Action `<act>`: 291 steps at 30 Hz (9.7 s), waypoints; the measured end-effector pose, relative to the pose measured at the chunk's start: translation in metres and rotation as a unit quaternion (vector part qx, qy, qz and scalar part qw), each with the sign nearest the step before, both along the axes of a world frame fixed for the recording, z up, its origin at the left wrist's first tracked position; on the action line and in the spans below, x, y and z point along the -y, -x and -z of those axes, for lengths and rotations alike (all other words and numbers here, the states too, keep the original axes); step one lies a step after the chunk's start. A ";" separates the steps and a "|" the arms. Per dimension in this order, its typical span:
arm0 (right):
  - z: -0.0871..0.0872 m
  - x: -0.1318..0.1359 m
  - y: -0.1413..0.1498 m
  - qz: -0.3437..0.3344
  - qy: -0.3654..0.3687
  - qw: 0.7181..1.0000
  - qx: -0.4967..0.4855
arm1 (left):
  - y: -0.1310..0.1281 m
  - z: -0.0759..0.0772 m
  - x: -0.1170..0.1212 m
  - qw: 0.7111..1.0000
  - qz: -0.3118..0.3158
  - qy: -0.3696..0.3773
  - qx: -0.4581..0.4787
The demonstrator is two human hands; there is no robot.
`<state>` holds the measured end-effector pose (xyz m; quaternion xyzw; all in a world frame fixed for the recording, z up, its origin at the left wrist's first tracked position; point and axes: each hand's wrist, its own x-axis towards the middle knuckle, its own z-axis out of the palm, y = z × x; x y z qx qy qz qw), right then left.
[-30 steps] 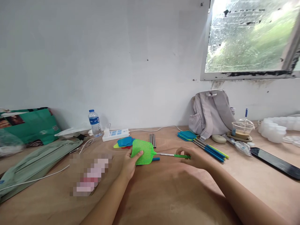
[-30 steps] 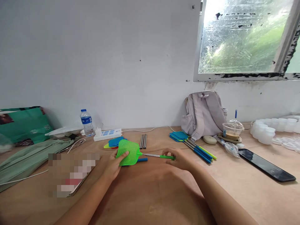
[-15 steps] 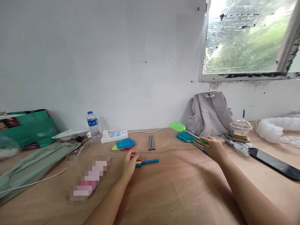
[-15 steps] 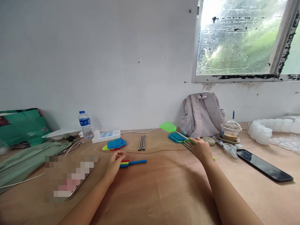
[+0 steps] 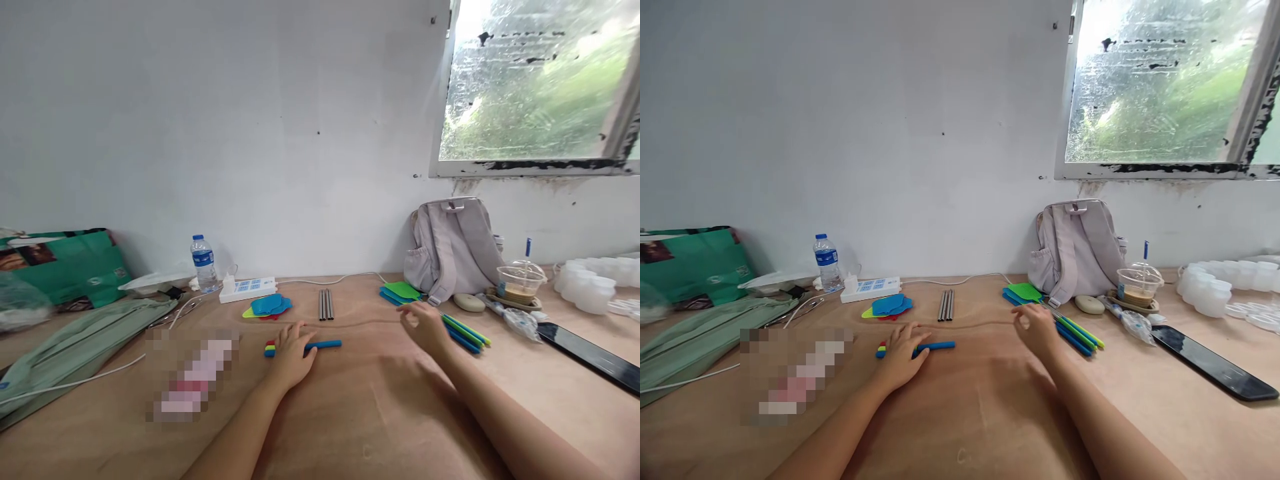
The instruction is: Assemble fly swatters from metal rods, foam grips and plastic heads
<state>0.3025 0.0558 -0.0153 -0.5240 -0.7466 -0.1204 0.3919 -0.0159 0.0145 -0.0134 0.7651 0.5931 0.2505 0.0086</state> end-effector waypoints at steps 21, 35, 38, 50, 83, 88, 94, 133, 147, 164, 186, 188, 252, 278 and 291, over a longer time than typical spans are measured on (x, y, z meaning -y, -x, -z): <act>0.020 -0.063 0.133 -0.170 0.133 0.973 0.084 | -0.017 -0.006 -0.002 0.847 0.062 0.017 0.528; 0.016 -0.060 0.120 -0.236 0.134 0.955 0.120 | -0.009 -0.005 -0.001 0.745 0.059 0.103 0.657; 0.014 -0.058 0.121 -0.246 0.136 0.951 0.132 | -0.007 -0.004 -0.003 0.747 0.041 0.103 0.656; 0.010 -0.020 0.110 -0.274 0.136 0.941 0.148 | -0.007 -0.007 -0.001 0.812 0.053 0.117 0.569; 0.000 0.048 0.086 -0.257 0.178 0.946 -0.088 | -0.014 -0.018 0.019 0.948 0.146 0.166 0.227; -0.002 0.049 0.086 -0.266 0.185 0.942 -0.087 | -0.014 -0.016 0.017 0.937 0.147 0.189 0.255; 0.000 0.049 0.087 -0.262 0.195 0.939 -0.107 | -0.010 -0.011 0.014 0.928 0.159 0.205 0.269; 0.000 0.079 0.118 -0.148 0.189 0.971 -0.007 | -0.041 -0.023 0.046 0.933 0.280 0.163 0.159; -0.001 0.069 0.115 -0.219 0.219 0.951 -0.022 | -0.033 -0.027 0.038 0.946 0.273 0.164 0.057; 0.008 0.037 0.087 -0.065 0.214 0.973 0.053 | -0.020 -0.025 0.031 0.961 0.247 0.120 0.030; 0.001 0.056 0.097 -0.152 0.176 0.972 -0.025 | -0.011 -0.023 0.029 0.963 0.236 0.090 0.097; -0.001 0.057 0.097 -0.178 0.176 0.968 -0.025 | -0.010 -0.023 0.030 0.964 0.231 0.086 0.104; 0.003 0.044 0.089 -0.229 0.172 0.958 -0.013 | 0.099 0.012 -0.071 0.974 -0.052 -0.013 0.222; 0.004 0.043 0.088 -0.202 0.021 0.953 -0.222 | 0.037 -0.016 -0.050 0.734 -0.063 -0.087 0.670; -0.005 0.069 0.098 -0.338 -0.031 0.933 -0.123 | -0.040 -0.012 -0.009 0.570 0.077 0.079 0.814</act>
